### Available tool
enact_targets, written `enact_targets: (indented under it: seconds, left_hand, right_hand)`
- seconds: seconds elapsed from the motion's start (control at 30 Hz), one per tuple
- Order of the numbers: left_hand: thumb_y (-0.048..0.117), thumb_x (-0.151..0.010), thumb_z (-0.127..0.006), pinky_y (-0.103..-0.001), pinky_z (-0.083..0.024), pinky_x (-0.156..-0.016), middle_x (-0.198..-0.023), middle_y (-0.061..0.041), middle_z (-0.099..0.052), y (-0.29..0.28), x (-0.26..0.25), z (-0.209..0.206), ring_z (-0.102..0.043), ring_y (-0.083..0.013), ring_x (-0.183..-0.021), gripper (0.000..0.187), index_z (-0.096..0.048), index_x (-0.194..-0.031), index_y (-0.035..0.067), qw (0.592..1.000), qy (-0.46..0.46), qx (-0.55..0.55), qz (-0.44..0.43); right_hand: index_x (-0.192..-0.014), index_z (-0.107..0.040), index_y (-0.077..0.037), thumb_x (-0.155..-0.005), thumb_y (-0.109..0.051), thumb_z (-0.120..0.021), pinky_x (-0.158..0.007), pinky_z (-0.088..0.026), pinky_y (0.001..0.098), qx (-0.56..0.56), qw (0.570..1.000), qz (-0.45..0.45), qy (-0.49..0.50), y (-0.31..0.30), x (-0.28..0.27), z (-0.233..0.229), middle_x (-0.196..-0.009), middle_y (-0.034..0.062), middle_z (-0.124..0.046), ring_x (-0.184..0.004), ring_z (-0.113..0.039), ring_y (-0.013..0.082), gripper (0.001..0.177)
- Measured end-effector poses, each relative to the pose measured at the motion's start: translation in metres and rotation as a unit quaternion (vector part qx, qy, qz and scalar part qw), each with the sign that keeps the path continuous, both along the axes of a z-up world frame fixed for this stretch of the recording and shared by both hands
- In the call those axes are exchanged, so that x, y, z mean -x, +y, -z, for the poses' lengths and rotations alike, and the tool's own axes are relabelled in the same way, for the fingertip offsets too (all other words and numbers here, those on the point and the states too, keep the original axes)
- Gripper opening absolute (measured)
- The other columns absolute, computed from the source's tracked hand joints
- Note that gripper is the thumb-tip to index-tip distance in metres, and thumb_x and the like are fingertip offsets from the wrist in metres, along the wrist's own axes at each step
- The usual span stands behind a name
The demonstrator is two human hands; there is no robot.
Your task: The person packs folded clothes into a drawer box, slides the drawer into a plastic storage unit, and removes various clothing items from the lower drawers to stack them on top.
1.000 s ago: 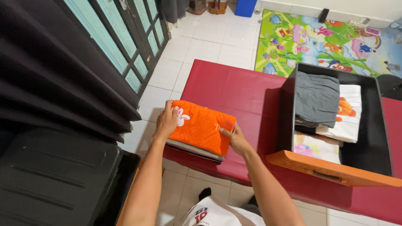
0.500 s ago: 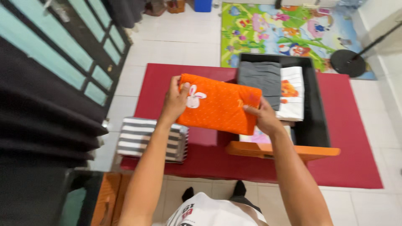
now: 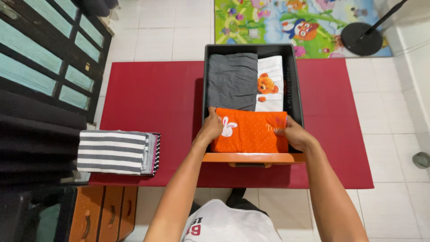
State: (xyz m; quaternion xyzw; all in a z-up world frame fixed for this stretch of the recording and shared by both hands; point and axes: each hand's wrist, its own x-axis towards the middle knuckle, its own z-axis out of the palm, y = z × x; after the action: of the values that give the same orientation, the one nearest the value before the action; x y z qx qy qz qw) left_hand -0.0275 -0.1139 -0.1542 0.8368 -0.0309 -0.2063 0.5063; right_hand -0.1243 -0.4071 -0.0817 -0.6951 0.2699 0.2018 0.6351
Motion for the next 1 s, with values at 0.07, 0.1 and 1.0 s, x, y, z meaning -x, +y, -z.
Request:
enact_targets:
  seconds: [0.07, 0.1, 1.0]
  left_hand:
    - [0.007, -0.091, -0.057, -0.05, -0.051, -0.096, -0.113, -0.031, -0.069, -0.002, 0.001, 0.016, -0.067, -0.0449, -0.111, 0.059, -0.031, -0.144, 0.0, 0.998, 0.032, -0.048, 0.013]
    - [0.007, -0.09, -0.06, -0.05, -0.05, -0.098, -0.116, -0.03, -0.068, -0.004, 0.001, 0.023, -0.065, -0.0446, -0.114, 0.062, -0.031, -0.144, 0.0, 0.994, 0.059, -0.089, 0.026]
    - [0.019, -0.066, -0.097, -0.05, -0.048, -0.107, -0.16, -0.017, -0.026, -0.047, 0.017, -0.003, -0.038, -0.044, -0.14, 0.122, -0.02, -0.16, 0.028, 0.851, -0.046, -0.334, 0.403]
  right_hand:
    - [-0.142, -0.047, -0.009, -0.088, 0.007, -0.059, -0.104, -0.047, 0.0383, 0.022, 0.999, 0.0, 0.027, -0.01, 0.0, 0.037, -0.131, 0.0102, -0.065, -0.12, -0.061, 0.0229, 0.058]
    - [-0.144, -0.046, -0.008, -0.087, 0.009, -0.059, -0.103, -0.048, 0.0381, 0.05, 0.998, -0.001, 0.048, -0.015, 0.0, 0.054, -0.131, 0.0115, -0.063, -0.12, -0.06, 0.0237, 0.06]
    - [-0.158, -0.022, -0.01, -0.067, -0.05, -0.091, -0.083, -0.059, 0.0479, 0.486, 0.746, -0.455, -0.009, 0.048, -0.021, 0.073, -0.141, 0.034, -0.04, -0.099, -0.067, 0.0446, 0.122]
